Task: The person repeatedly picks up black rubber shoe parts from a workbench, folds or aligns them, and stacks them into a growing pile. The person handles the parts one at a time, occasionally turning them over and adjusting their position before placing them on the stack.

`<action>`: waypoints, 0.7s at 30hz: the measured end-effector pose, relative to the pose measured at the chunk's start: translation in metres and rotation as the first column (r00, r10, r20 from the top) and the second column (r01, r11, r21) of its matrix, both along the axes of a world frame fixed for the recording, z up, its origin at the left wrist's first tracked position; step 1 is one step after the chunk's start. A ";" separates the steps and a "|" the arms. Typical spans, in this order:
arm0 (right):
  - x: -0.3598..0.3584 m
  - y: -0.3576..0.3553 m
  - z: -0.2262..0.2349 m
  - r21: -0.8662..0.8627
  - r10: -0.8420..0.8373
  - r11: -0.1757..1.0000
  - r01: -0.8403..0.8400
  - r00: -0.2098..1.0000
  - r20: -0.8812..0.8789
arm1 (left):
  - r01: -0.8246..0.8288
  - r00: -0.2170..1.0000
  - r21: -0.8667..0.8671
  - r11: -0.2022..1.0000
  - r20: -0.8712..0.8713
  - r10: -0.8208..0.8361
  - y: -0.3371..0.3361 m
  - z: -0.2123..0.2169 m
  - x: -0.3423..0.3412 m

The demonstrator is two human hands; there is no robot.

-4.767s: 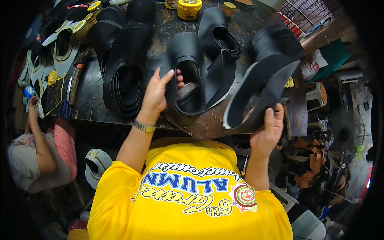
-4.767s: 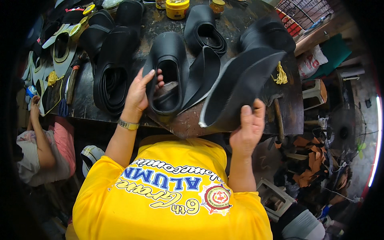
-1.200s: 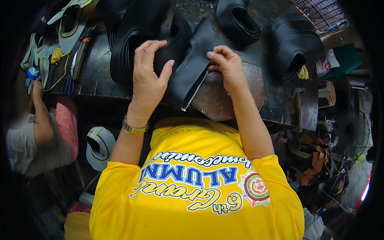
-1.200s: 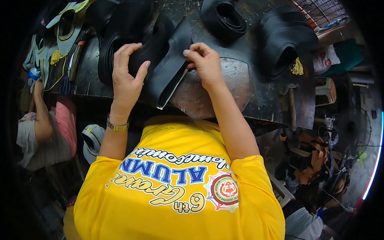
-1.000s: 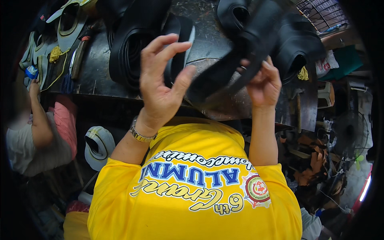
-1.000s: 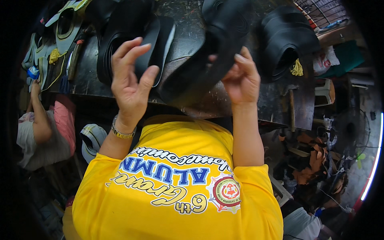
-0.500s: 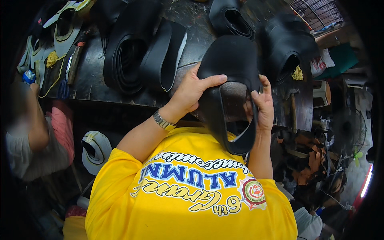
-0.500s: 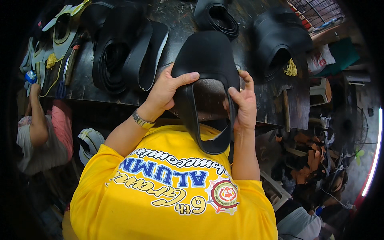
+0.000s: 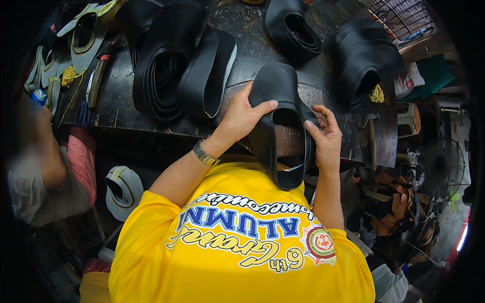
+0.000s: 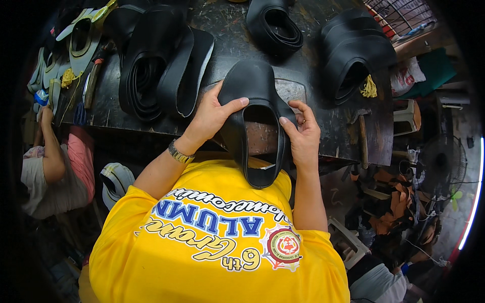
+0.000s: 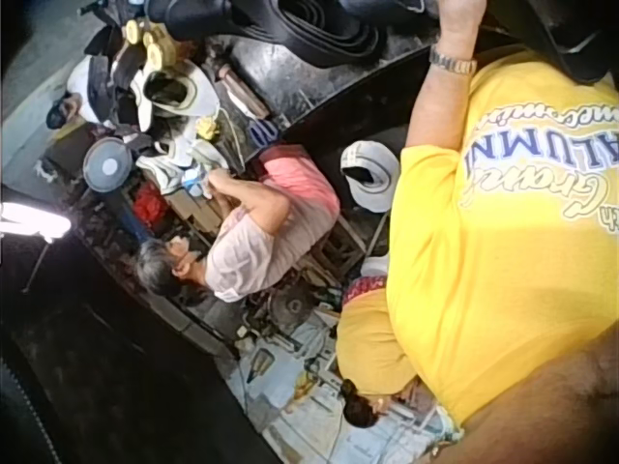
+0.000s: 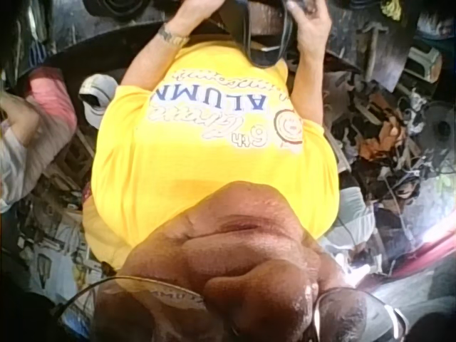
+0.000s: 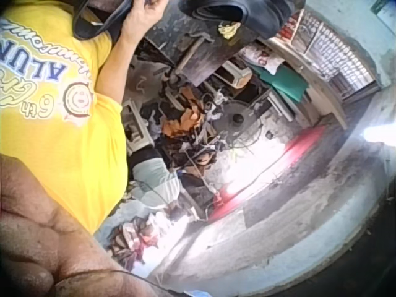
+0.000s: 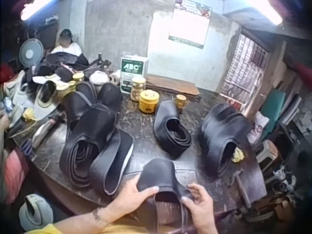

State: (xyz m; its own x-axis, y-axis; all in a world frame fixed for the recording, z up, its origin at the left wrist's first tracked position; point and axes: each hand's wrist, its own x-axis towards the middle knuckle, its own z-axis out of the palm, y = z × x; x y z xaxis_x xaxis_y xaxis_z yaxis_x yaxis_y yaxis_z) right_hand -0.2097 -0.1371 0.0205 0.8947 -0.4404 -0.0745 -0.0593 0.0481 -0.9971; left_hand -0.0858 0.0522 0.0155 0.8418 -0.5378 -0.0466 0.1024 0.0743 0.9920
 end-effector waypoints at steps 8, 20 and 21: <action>0.037 -0.029 0.025 -0.264 -0.080 0.954 0.142 0.970 0.231 | -0.050 0.981 -0.251 0.967 0.169 0.095 -0.036 0.022 0.023; 0.253 -0.143 -0.009 -0.567 -0.268 0.759 0.320 0.947 0.175 | -0.627 0.765 -0.075 0.775 0.132 0.631 -0.164 -0.010 0.190; 0.258 -0.145 -0.009 -0.579 -0.314 0.753 0.312 0.944 0.101 | -0.630 0.761 -0.057 0.775 0.153 0.630 -0.164 -0.014 0.196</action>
